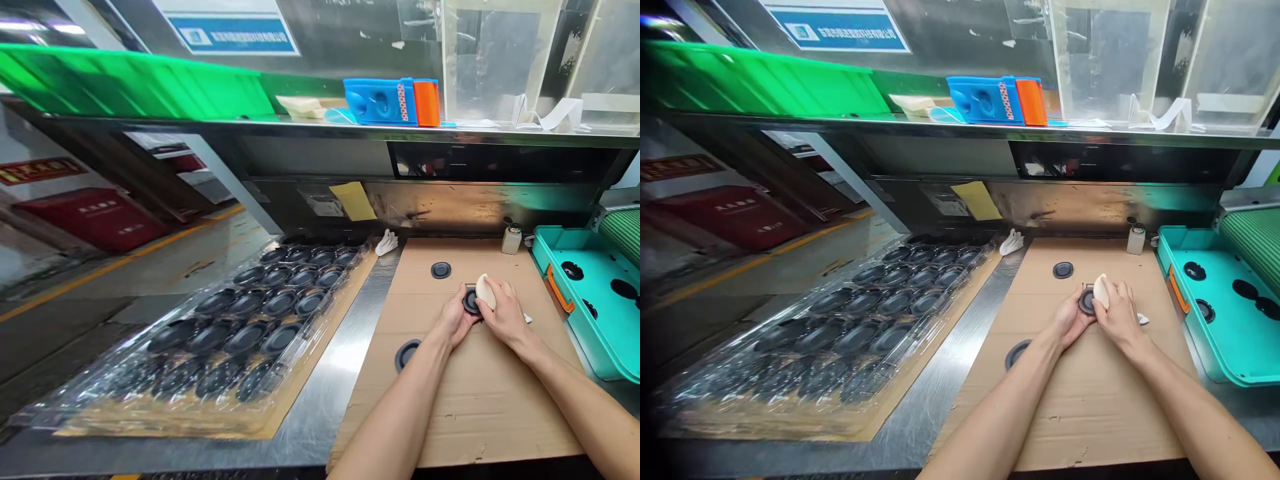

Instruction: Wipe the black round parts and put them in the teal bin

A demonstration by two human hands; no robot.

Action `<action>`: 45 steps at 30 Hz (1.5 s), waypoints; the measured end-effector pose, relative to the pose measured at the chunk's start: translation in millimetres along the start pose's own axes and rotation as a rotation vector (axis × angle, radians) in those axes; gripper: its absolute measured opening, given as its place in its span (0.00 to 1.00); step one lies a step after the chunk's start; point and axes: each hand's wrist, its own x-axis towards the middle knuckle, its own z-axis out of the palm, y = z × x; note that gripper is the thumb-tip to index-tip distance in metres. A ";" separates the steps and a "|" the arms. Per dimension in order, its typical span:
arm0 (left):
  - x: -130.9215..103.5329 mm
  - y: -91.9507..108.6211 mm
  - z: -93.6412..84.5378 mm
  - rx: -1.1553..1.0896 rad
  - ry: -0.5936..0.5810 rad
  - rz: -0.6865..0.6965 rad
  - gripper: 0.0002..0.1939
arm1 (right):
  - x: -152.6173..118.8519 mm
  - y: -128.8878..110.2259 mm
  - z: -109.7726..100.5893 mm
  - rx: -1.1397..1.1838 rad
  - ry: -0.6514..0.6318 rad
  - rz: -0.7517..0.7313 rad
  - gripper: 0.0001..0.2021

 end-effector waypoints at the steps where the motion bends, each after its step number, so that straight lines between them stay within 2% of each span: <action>1: -1.3 1.5 0.2 -0.006 -0.004 -0.002 0.20 | -0.4 1.0 -3.4 0.030 -0.004 0.014 0.29; 3: -2.9 4.3 0.1 -0.026 -0.007 0.000 0.19 | -0.5 1.7 -11.3 0.071 -0.028 0.069 0.31; 6: -2.8 7.4 -0.5 -0.074 -0.004 0.009 0.21 | 1.7 2.3 -21.1 0.101 -0.094 0.108 0.27; 10: -1.4 9.2 -0.5 -0.101 0.022 0.023 0.24 | 1.7 0.3 -25.5 0.166 -0.190 -0.012 0.24; 13: -2.9 10.1 0.6 -0.103 -0.007 0.030 0.23 | 1.0 -4.5 -28.7 0.199 -0.255 -0.057 0.24; 16: -6.5 11.7 2.2 -0.114 -0.037 0.018 0.22 | 6.2 -4.0 -37.0 0.222 -0.162 0.062 0.25; 18: -8.6 13.3 3.3 -0.113 -0.016 -0.003 0.21 | 11.9 3.2 -43.4 0.182 -0.042 0.167 0.26; 20: -9.7 15.2 4.1 -0.116 0.025 -0.022 0.19 | 16.4 15.3 -47.3 0.085 -0.001 0.229 0.25; 23: -9.9 18.4 4.2 -0.141 0.067 -0.033 0.20 | 17.5 33.8 -46.1 -0.071 -0.114 0.226 0.23; 26: -9.3 21.7 2.6 -0.160 0.070 -0.044 0.23 | 14.9 41.1 -41.4 -0.108 -0.187 0.186 0.22; 29: -8.5 22.2 0.6 -0.152 0.067 -0.049 0.25 | 13.3 31.8 -38.9 -0.021 -0.116 0.195 0.21; 31: -7.8 19.2 0.4 -0.120 0.057 -0.019 0.24 | 12.1 18.3 -36.4 0.137 -0.074 0.231 0.20; 34: -7.3 10.3 2.1 -0.052 0.019 0.064 0.21 | 7.8 -4.0 -27.6 0.381 -0.147 0.253 0.18; 36: -7.9 4.5 3.4 -0.005 -0.006 0.111 0.19 | 4.4 -14.3 -21.3 0.450 -0.194 0.225 0.16; 41: -9.9 0.3 3.7 0.050 -0.010 0.128 0.17 | 3.2 -16.9 -25.2 0.428 -0.411 0.172 0.13; 45: -9.1 2.7 4.1 -0.008 -0.026 0.071 0.16 | 3.6 -16.9 -32.5 0.266 -0.267 0.103 0.13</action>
